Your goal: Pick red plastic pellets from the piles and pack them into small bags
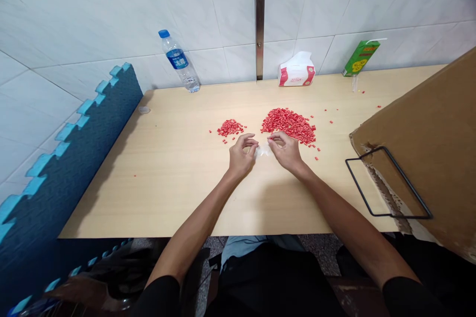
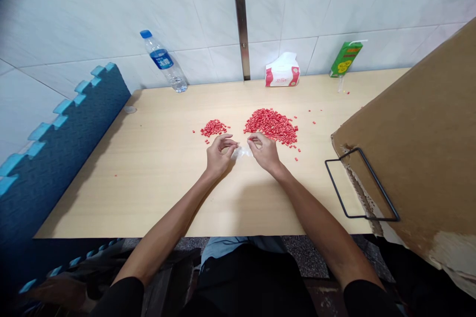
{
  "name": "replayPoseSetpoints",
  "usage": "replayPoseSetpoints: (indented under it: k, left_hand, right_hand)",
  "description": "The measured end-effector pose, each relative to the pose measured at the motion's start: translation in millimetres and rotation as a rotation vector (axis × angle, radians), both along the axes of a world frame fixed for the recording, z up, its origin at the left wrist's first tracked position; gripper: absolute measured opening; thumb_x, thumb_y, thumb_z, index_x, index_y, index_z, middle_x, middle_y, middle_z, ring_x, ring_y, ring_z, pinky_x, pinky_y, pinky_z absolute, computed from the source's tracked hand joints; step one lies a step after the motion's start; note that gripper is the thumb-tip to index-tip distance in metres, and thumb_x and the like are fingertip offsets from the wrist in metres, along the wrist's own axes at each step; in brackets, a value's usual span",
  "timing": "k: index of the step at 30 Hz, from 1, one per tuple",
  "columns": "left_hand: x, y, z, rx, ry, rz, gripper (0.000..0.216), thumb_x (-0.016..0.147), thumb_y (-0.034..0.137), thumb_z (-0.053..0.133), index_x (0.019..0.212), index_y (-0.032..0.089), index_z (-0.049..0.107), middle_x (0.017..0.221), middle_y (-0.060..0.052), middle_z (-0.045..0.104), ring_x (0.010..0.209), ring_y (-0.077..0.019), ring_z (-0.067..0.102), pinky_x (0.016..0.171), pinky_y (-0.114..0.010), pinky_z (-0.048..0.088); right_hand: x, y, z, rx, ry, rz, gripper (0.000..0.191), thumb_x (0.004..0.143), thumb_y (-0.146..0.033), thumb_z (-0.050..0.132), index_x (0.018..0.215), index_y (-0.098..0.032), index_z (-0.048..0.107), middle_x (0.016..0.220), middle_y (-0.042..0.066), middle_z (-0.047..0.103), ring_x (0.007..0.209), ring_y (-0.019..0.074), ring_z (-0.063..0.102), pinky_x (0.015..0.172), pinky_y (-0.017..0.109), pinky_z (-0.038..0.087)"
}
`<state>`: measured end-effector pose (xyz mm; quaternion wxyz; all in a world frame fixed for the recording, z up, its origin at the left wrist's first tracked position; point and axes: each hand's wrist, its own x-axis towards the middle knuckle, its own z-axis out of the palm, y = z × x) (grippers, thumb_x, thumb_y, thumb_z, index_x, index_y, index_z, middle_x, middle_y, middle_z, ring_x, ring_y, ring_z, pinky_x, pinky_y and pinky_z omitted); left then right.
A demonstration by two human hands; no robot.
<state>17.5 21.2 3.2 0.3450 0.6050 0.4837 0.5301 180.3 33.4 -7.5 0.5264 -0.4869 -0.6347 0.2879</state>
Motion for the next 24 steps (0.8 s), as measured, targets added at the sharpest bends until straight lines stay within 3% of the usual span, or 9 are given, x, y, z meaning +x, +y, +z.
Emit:
replayPoseSetpoints:
  k: [6, 10, 13, 18, 24]
  left_hand:
    - [-0.1, 4.1, -2.9, -0.091, -0.115, -0.019, 0.027, 0.079, 0.017, 0.057, 0.102, 0.019, 0.045, 0.082, -0.002, 0.062, 0.074, -0.0130, 0.064, 0.075, -0.030, 0.054]
    - [0.1, 4.4, -1.0, -0.097, -0.097, -0.016, 0.022, 0.079, 0.017, 0.058, 0.095, 0.020, 0.044, 0.083, -0.002, 0.062, 0.079, -0.0134, 0.063, 0.076, -0.029, 0.052]
    - [-0.3, 2.3, 2.0, -0.041, -0.021, 0.013, 0.018, 0.079, 0.017, 0.059, 0.092, 0.019, 0.047, 0.084, -0.003, 0.062, 0.084, -0.0148, 0.062, 0.079, -0.030, 0.050]
    - [1.3, -3.6, 5.7, 0.108, 0.095, 0.187, 0.009, 0.082, 0.021, 0.060, 0.088, 0.019, 0.053, 0.086, -0.004, 0.062, 0.084, -0.0156, 0.061, 0.081, -0.031, 0.050]
    - [9.4, -12.5, 5.6, 0.169, 0.089, 0.166, 0.010, 0.083, 0.021, 0.061, 0.090, 0.019, 0.055, 0.085, -0.003, 0.064, 0.083, -0.0154, 0.062, 0.079, -0.030, 0.050]
  right_hand:
    - [-1.1, -2.8, 3.7, 0.063, -0.100, -0.092, 0.015, 0.082, -0.034, 0.057, 0.082, -0.022, 0.066, 0.083, 0.005, 0.071, 0.078, 0.0204, 0.067, 0.072, 0.034, 0.056]
    - [-3.4, -5.0, 4.9, 0.025, -0.018, -0.078, 0.014, 0.081, -0.035, 0.058, 0.083, -0.021, 0.063, 0.082, 0.005, 0.070, 0.078, 0.0210, 0.068, 0.068, 0.033, 0.055]
    - [-4.8, -4.6, 6.8, -0.100, 0.209, 0.022, 0.016, 0.080, -0.036, 0.061, 0.086, -0.021, 0.058, 0.081, 0.004, 0.070, 0.078, 0.0204, 0.069, 0.070, 0.034, 0.055]
    - [-4.1, -3.5, 14.4, -0.423, 0.560, 0.273, 0.027, 0.079, -0.045, 0.063, 0.078, -0.022, 0.048, 0.069, 0.000, 0.069, 0.060, 0.0167, 0.067, 0.067, 0.034, 0.056]
    - [-7.6, -10.4, 21.7, -0.453, 0.646, 0.395, 0.036, 0.079, -0.050, 0.064, 0.069, -0.022, 0.045, 0.057, -0.002, 0.063, 0.045, 0.0132, 0.057, 0.044, 0.025, 0.045]
